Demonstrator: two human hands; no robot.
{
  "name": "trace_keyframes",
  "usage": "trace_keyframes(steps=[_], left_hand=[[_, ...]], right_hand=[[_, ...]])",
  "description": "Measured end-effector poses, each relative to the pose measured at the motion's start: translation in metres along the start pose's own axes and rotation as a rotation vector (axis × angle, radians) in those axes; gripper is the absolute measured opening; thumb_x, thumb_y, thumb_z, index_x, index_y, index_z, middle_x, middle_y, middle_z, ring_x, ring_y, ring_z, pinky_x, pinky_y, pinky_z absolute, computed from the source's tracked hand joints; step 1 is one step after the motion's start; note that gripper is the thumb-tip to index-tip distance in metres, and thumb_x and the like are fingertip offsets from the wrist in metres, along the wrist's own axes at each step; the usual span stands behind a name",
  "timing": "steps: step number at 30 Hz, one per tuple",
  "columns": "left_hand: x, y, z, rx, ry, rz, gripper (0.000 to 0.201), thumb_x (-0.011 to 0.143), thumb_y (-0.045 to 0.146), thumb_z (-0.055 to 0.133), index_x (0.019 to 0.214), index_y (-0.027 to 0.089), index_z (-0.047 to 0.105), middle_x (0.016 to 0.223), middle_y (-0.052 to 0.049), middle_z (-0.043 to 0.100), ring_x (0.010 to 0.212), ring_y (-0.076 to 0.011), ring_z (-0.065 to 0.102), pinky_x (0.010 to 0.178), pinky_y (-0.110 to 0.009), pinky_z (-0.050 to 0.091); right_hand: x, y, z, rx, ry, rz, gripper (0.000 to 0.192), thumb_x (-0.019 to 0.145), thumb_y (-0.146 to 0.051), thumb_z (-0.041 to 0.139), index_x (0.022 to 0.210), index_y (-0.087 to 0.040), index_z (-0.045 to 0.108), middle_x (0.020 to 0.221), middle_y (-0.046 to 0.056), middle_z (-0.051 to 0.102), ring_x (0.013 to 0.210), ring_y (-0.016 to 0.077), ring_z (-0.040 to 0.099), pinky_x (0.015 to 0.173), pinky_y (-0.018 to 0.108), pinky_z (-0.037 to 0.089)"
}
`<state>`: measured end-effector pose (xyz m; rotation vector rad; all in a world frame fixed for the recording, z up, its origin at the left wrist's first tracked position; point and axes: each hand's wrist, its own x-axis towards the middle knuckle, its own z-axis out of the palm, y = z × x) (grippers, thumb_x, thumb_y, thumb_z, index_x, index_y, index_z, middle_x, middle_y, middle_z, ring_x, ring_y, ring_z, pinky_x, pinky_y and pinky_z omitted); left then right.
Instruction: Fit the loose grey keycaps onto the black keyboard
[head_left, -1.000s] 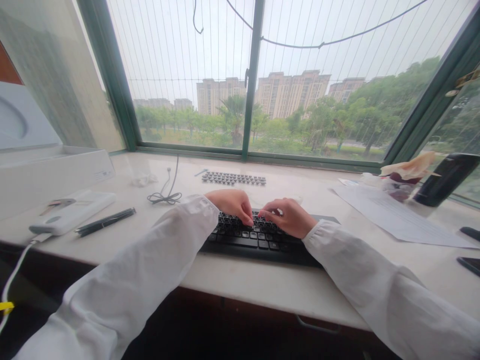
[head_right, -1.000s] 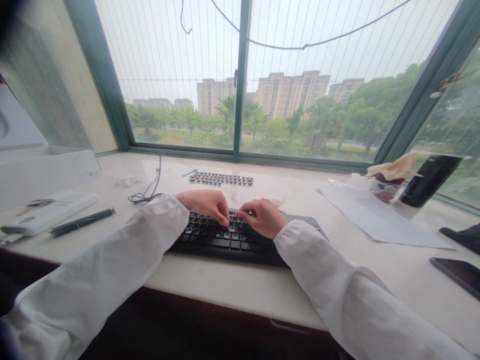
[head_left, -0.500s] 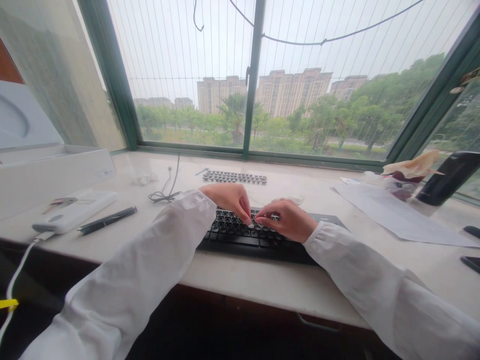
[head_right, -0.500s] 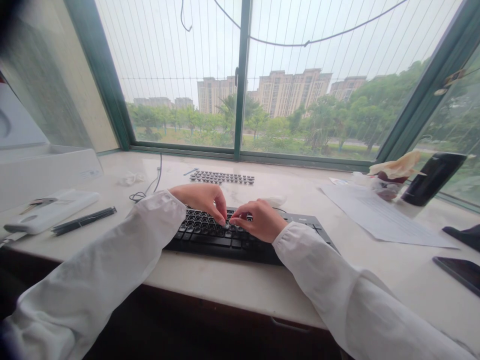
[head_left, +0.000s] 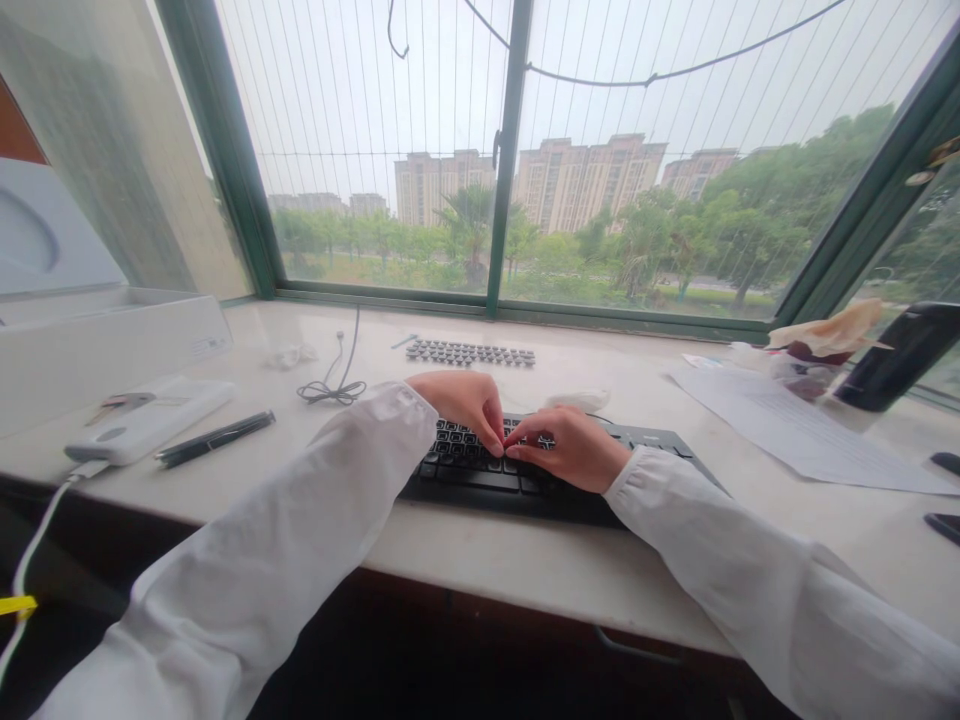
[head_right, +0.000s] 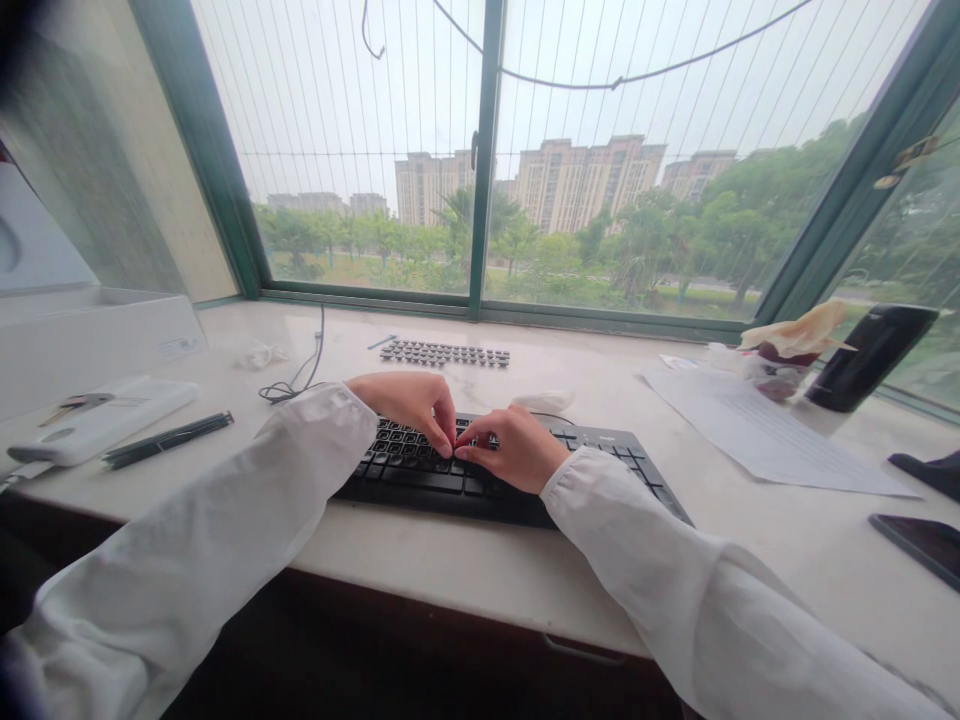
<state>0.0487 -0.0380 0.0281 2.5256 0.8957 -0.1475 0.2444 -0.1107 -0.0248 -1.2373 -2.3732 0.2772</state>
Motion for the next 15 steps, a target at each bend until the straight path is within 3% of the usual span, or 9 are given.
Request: trace_keyframes(steps=[15], left_hand=[[0.0007,-0.0019,-0.001,-0.021,0.007,0.005,0.035,0.063,0.053,0.076,0.086,0.027,0.079,0.081,0.002,0.075,0.077,-0.014,0.063,0.069,-0.024,0.038]], right_hand=[[0.0,-0.0003,0.0015,0.006,0.005,0.017,0.017,0.083,-0.038,0.066,0.088,-0.026,0.076,0.068,-0.002,0.069,0.061,0.0116,0.059,0.063,0.024,0.039]])
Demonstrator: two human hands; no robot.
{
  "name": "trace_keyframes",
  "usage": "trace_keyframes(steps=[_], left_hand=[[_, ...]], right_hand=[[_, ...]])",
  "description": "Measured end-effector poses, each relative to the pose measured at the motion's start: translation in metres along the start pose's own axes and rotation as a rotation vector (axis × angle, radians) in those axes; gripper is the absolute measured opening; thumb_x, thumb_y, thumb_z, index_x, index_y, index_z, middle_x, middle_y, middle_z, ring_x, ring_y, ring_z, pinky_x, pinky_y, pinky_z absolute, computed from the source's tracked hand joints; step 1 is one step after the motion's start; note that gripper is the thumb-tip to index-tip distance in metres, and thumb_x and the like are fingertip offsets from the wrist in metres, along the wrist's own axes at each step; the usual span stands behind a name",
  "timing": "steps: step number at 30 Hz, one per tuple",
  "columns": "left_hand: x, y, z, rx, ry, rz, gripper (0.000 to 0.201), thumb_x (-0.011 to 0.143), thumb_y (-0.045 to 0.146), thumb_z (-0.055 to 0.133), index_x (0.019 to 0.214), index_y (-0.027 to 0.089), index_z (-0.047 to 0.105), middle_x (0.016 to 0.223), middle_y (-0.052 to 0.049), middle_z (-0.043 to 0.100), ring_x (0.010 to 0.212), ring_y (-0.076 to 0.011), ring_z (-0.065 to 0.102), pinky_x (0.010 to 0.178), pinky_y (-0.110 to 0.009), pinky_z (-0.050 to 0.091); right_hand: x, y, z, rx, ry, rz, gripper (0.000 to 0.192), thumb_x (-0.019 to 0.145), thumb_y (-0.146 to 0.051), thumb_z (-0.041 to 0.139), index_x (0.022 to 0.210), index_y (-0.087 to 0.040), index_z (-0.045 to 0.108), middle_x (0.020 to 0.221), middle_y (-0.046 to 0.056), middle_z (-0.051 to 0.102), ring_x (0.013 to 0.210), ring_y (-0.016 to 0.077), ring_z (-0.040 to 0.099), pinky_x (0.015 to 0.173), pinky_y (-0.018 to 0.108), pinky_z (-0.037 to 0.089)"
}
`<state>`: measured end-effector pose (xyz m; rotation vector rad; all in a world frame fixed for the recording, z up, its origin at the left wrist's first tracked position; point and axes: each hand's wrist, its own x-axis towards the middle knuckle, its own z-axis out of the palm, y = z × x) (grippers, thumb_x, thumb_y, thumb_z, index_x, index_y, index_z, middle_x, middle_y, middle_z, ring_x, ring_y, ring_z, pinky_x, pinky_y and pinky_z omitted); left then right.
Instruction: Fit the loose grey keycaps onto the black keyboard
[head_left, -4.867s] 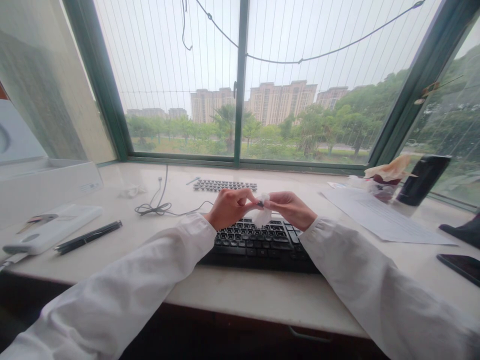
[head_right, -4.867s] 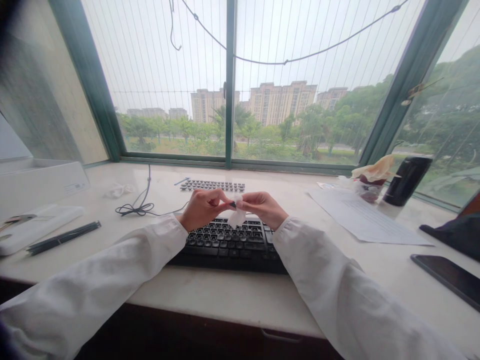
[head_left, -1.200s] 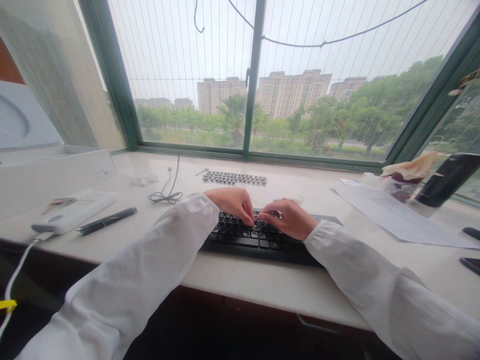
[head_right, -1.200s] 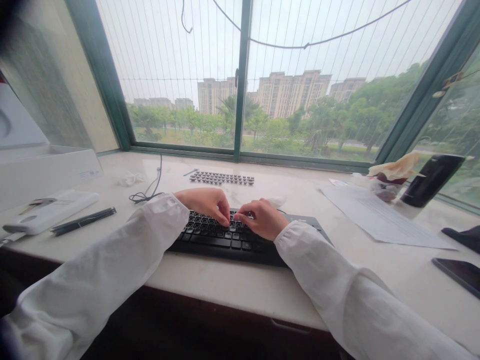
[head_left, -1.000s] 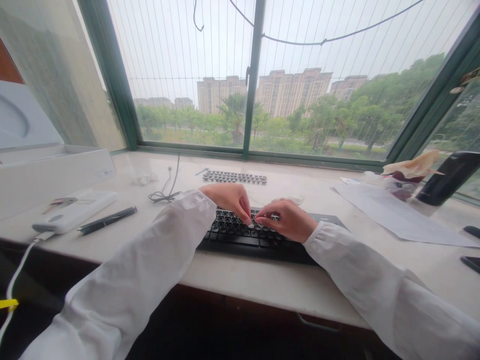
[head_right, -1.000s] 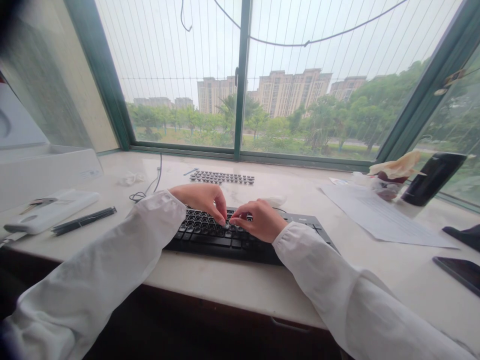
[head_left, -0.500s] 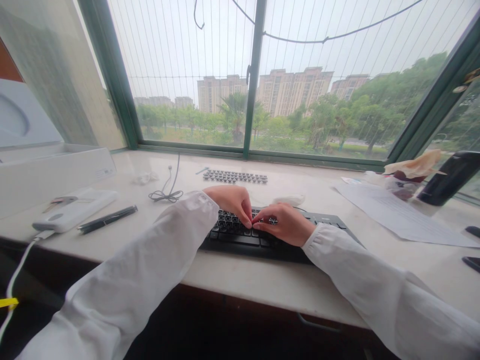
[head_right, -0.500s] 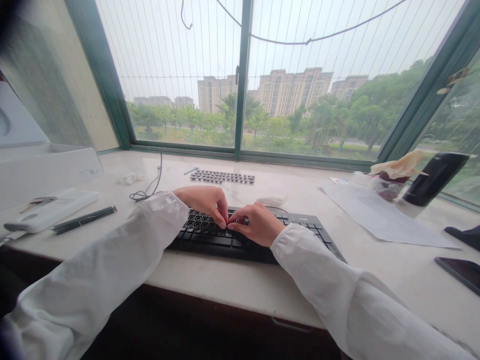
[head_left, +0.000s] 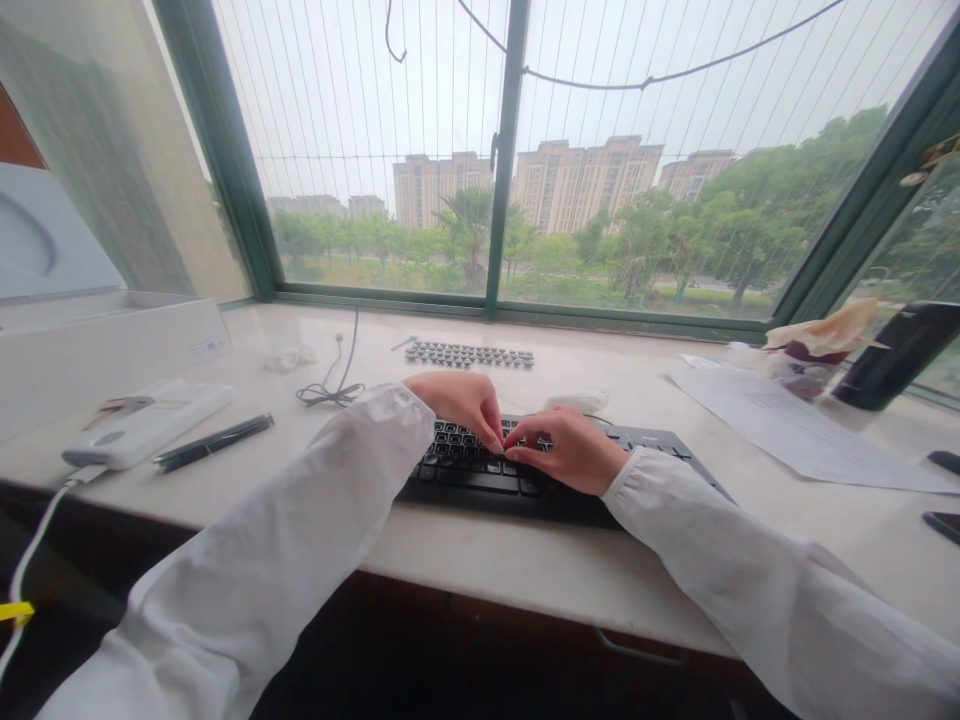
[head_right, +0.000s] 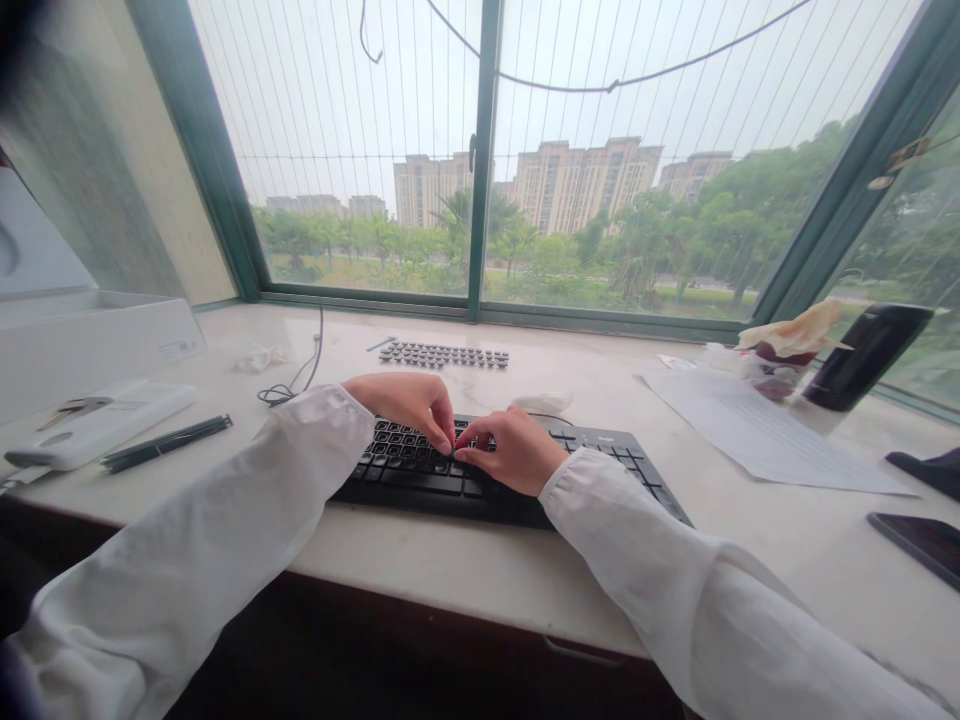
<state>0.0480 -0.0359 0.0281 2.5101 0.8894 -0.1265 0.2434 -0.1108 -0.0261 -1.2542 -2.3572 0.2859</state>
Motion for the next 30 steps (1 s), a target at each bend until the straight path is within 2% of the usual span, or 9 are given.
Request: trace_keyframes(steps=[7,16,21,30], left_hand=[[0.0001,0.0005,0.0007,0.019,0.001,-0.028,0.038,0.062,0.055,0.076,0.086,0.026,0.079,0.079,0.002,0.075,0.074,-0.0137,0.062,0.068,-0.024,0.038],[-0.0009,0.002,0.0008,0.013,0.016,-0.009,0.037,0.061,0.054,0.077,0.085,0.026,0.079,0.077,0.002,0.074,0.075,-0.0137,0.062,0.067,-0.023,0.037],[-0.001,0.0039,0.0024,0.009,0.026,-0.034,0.036,0.058,0.054,0.078,0.082,0.026,0.079,0.074,0.002,0.074,0.075,-0.0138,0.062,0.067,-0.023,0.037],[0.0007,0.0013,0.0025,-0.005,0.011,-0.028,0.035,0.059,0.054,0.078,0.082,0.027,0.079,0.072,0.003,0.073,0.072,-0.0132,0.06,0.068,-0.024,0.037]], right_hand=[[-0.001,0.0,0.0004,0.004,0.001,0.005,0.017,0.083,-0.038,0.066,0.089,-0.025,0.075,0.067,-0.002,0.068,0.062,0.0112,0.059,0.064,0.024,0.039],[-0.0001,0.0045,0.0046,0.179,-0.017,0.048,0.02,0.079,-0.038,0.068,0.082,-0.019,0.075,0.071,0.001,0.071,0.063,0.0117,0.055,0.061,0.024,0.04],[0.0011,0.0096,0.0057,0.265,-0.039,0.056,0.028,0.078,-0.044,0.068,0.082,-0.017,0.076,0.068,0.002,0.07,0.061,0.0117,0.053,0.059,0.024,0.04],[0.0013,0.0057,0.0042,0.213,-0.009,0.053,0.026,0.081,-0.041,0.065,0.082,-0.017,0.076,0.069,0.002,0.069,0.061,0.0111,0.052,0.059,0.024,0.038]])
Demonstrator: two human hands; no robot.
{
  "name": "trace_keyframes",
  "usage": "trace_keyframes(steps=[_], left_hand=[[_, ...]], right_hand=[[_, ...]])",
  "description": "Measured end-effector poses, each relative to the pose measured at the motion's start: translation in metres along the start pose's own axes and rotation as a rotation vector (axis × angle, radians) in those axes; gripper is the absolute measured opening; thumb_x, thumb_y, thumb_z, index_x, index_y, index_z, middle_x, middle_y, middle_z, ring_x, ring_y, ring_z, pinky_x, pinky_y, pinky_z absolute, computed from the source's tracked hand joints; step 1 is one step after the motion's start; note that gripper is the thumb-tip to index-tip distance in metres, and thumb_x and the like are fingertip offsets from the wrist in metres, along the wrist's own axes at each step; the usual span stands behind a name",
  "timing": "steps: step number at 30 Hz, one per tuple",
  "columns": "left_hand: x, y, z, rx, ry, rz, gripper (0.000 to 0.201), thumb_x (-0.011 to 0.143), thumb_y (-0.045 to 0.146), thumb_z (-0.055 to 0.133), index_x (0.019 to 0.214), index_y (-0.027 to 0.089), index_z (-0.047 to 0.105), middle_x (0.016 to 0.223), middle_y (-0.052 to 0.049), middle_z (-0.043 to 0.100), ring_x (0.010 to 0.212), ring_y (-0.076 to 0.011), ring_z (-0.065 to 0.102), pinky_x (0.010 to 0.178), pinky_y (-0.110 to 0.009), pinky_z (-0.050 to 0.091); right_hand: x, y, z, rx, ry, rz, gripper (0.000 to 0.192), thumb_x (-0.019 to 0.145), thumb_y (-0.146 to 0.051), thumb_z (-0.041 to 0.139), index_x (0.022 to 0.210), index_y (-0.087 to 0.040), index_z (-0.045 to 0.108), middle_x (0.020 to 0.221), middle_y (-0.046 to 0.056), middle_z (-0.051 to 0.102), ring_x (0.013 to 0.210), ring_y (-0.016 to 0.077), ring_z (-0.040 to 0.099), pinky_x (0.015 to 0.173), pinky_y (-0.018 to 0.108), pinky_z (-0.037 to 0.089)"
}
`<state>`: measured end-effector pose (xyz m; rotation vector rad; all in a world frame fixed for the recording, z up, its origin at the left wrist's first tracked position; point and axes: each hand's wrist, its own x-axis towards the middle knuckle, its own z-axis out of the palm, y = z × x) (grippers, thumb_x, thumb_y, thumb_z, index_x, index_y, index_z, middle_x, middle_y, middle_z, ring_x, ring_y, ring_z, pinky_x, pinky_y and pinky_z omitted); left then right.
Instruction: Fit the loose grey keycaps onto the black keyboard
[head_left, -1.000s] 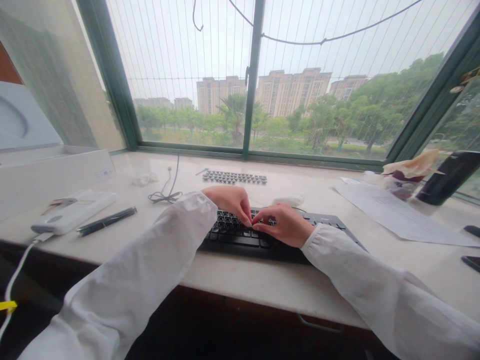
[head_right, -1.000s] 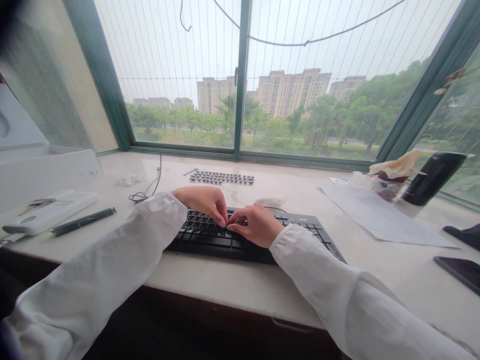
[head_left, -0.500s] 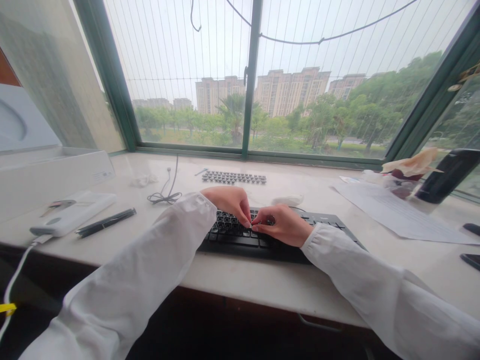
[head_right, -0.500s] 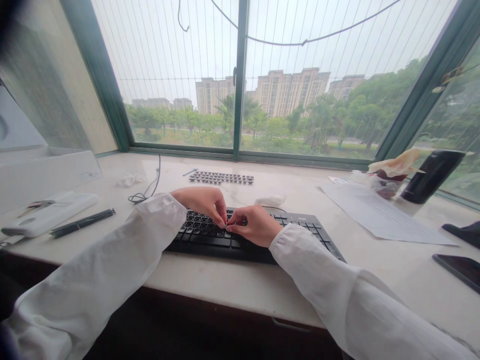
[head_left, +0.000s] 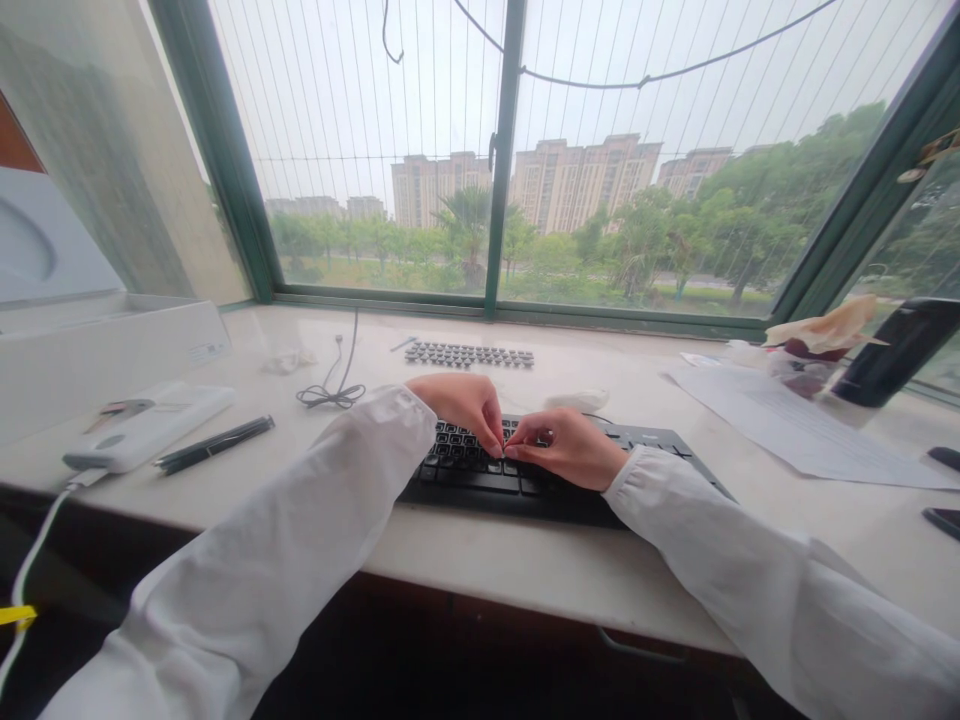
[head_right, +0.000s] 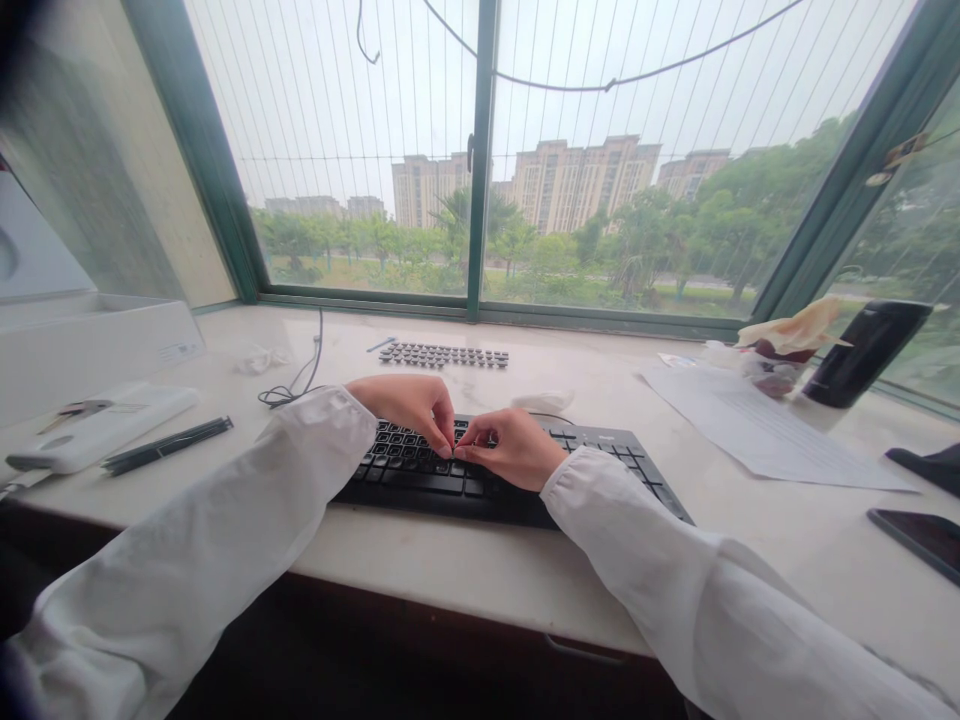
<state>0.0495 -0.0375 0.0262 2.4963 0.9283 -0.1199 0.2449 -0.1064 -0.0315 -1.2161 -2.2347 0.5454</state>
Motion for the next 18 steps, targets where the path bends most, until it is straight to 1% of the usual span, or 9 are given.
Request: trace_keyframes(steps=[5,8,10,13,15,18], left_hand=[[0.001,0.0,0.0001,-0.035,0.006,-0.018,0.034,0.058,0.052,0.079,0.081,0.026,0.079,0.075,0.003,0.074,0.075,-0.0138,0.061,0.07,-0.024,0.037],[0.0018,0.0001,0.0007,-0.032,0.007,-0.047,0.035,0.056,0.052,0.08,0.081,0.027,0.079,0.076,0.003,0.074,0.077,-0.0139,0.061,0.07,-0.024,0.037],[0.0024,-0.0005,0.0009,-0.039,-0.004,-0.058,0.036,0.057,0.051,0.08,0.083,0.027,0.079,0.078,0.003,0.074,0.079,-0.0141,0.062,0.072,-0.023,0.037],[0.0029,-0.0014,0.0009,-0.062,-0.021,-0.063,0.037,0.057,0.051,0.08,0.085,0.026,0.078,0.08,0.003,0.075,0.08,-0.0143,0.063,0.074,-0.023,0.038],[0.0029,-0.0018,0.0007,-0.075,-0.026,-0.066,0.037,0.057,0.051,0.081,0.085,0.026,0.078,0.081,0.004,0.075,0.081,-0.0144,0.063,0.075,-0.023,0.037],[0.0024,-0.002,0.0003,-0.087,-0.027,-0.076,0.037,0.057,0.051,0.081,0.086,0.027,0.078,0.081,0.004,0.075,0.084,-0.0151,0.063,0.076,-0.024,0.037]], right_hand=[[-0.0001,0.0001,0.0017,-0.022,0.03,-0.028,0.023,0.08,-0.04,0.067,0.082,-0.02,0.076,0.068,0.0,0.069,0.062,0.0111,0.054,0.06,0.023,0.039],[-0.0006,-0.0022,0.0005,-0.095,0.062,-0.037,0.019,0.08,-0.039,0.068,0.084,-0.023,0.077,0.066,0.0,0.068,0.058,0.0107,0.055,0.06,0.023,0.039],[-0.001,-0.0046,-0.0013,-0.188,0.07,-0.097,0.014,0.081,-0.035,0.068,0.083,-0.025,0.078,0.069,0.0,0.071,0.061,0.0124,0.058,0.069,0.026,0.042],[-0.0015,-0.0075,-0.0034,-0.286,0.06,-0.19,0.012,0.083,-0.03,0.067,0.082,-0.027,0.078,0.073,0.001,0.074,0.069,0.0152,0.063,0.083,0.032,0.04],[-0.0017,-0.008,-0.0032,-0.28,0.06,-0.176,0.013,0.084,-0.03,0.066,0.083,-0.027,0.078,0.075,0.001,0.075,0.07,0.0154,0.064,0.081,0.031,0.04],[-0.0018,-0.007,-0.0006,-0.208,0.071,-0.085,0.016,0.084,-0.033,0.064,0.086,-0.025,0.078,0.074,0.001,0.074,0.067,0.0144,0.063,0.068,0.026,0.042]])
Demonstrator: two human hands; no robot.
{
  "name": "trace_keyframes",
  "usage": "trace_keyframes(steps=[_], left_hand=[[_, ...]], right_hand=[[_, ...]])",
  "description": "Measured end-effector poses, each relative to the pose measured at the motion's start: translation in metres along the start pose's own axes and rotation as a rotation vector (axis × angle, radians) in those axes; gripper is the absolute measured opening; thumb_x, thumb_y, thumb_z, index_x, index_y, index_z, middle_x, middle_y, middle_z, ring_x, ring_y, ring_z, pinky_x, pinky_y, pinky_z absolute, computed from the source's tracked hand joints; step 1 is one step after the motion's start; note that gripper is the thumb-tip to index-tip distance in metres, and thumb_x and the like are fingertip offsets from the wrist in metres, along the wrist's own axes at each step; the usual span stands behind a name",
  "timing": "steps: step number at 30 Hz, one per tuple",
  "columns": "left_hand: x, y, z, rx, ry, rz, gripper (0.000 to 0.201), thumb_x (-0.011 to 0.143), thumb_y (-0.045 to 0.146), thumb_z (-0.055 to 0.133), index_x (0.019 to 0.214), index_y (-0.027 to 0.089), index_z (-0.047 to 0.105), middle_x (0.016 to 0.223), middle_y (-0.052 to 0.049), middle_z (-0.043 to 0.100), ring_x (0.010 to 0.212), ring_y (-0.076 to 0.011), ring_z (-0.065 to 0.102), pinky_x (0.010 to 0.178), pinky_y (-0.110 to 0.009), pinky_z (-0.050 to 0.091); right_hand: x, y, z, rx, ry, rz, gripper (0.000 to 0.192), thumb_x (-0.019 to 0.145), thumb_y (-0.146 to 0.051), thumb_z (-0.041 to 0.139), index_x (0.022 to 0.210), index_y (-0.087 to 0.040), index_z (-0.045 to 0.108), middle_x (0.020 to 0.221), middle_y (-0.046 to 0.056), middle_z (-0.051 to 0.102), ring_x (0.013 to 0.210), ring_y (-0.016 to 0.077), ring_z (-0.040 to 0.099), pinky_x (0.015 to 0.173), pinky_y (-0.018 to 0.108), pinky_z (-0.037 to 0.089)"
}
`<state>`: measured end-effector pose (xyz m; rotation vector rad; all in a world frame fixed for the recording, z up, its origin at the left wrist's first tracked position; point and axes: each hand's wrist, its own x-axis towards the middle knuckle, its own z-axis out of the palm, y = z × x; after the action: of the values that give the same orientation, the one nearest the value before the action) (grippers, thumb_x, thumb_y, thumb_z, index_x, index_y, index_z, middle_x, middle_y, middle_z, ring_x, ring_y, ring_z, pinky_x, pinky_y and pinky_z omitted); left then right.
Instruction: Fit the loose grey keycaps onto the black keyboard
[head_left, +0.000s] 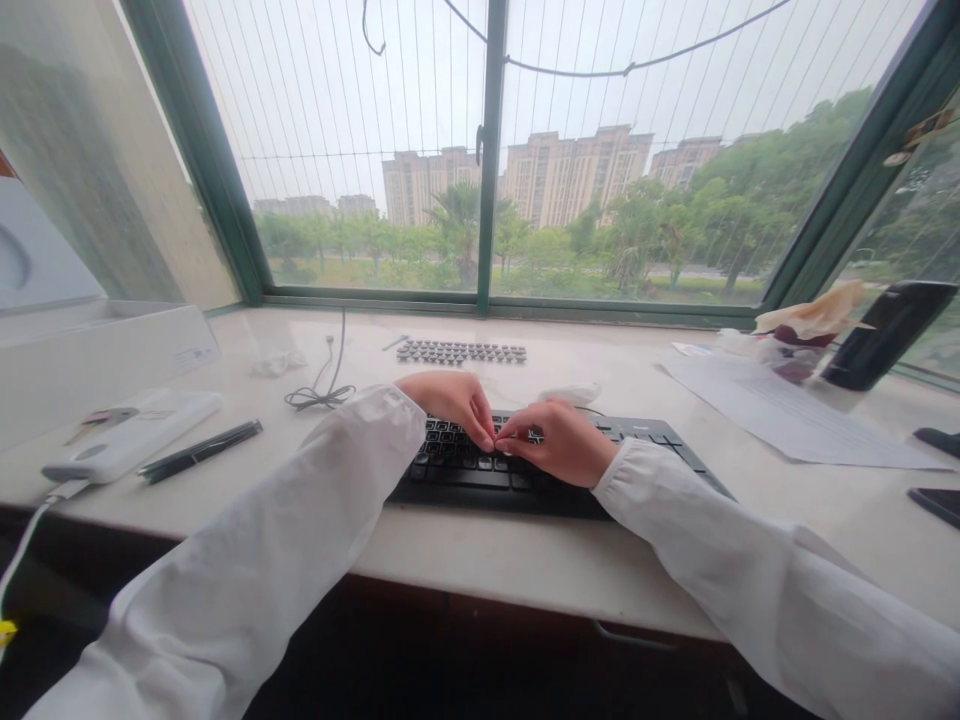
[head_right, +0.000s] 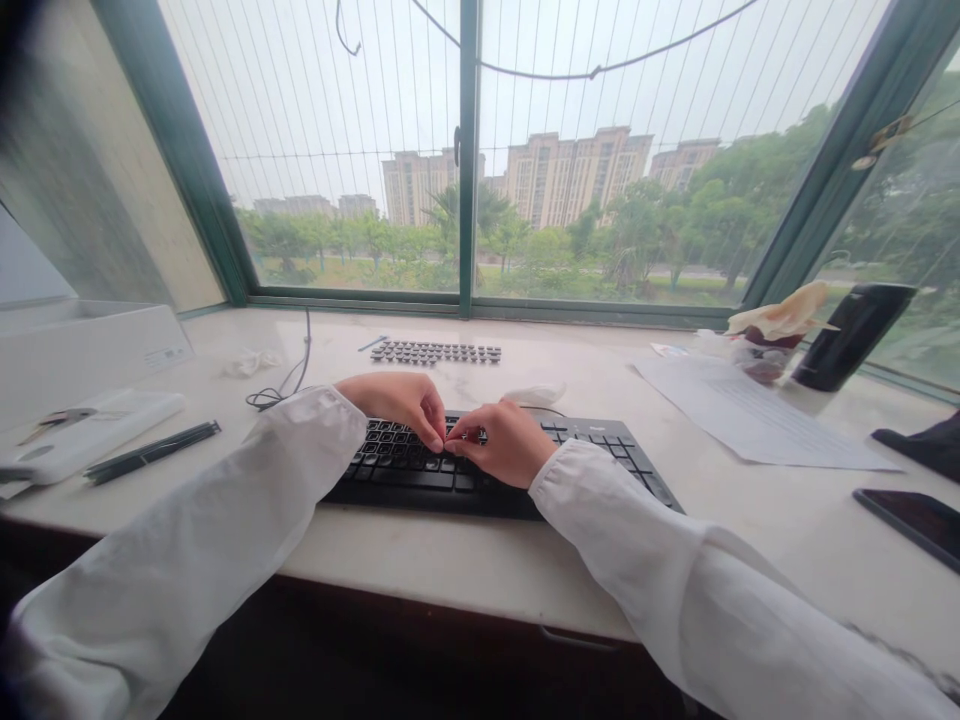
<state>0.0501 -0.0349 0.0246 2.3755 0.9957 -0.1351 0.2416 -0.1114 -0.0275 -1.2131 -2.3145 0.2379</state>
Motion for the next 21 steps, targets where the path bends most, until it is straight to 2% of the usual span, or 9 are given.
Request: trace_keyframes(steps=[4,12,17,21], left_hand=[[-0.001,0.0,-0.001,-0.004,0.0,-0.023,0.037,0.058,0.051,0.08,0.087,0.029,0.079,0.082,0.004,0.075,0.086,-0.0163,0.063,0.077,-0.024,0.037],[-0.002,0.003,-0.002,0.015,-0.027,-0.041,0.036,0.062,0.048,0.078,0.089,0.025,0.079,0.087,0.001,0.075,0.09,-0.0174,0.062,0.079,-0.024,0.038],[0.003,0.0,0.0,-0.002,-0.06,-0.001,0.033,0.062,0.043,0.077,0.087,0.021,0.077,0.082,0.002,0.074,0.082,-0.0153,0.06,0.077,-0.023,0.038],[0.009,-0.004,0.004,-0.084,-0.095,0.028,0.034,0.059,0.041,0.079,0.083,0.018,0.072,0.071,0.003,0.067,0.072,-0.0134,0.056,0.071,-0.024,0.038]], right_hand=[[-0.001,0.0,0.004,0.065,0.024,0.085,0.02,0.082,-0.037,0.065,0.084,-0.022,0.078,0.066,0.0,0.07,0.06,0.0114,0.058,0.059,0.023,0.039],[0.001,-0.005,0.002,0.146,-0.019,0.151,0.023,0.082,-0.038,0.063,0.081,-0.019,0.077,0.07,0.001,0.071,0.064,0.0121,0.057,0.061,0.024,0.039],[0.002,-0.005,0.004,0.212,-0.093,0.216,0.029,0.081,-0.042,0.062,0.079,-0.015,0.072,0.07,0.002,0.068,0.062,0.0123,0.054,0.057,0.025,0.037],[0.003,-0.002,0.007,0.29,-0.145,0.225,0.028,0.08,-0.042,0.061,0.081,-0.014,0.067,0.073,0.002,0.065,0.065,0.0131,0.053,0.059,0.025,0.037]])
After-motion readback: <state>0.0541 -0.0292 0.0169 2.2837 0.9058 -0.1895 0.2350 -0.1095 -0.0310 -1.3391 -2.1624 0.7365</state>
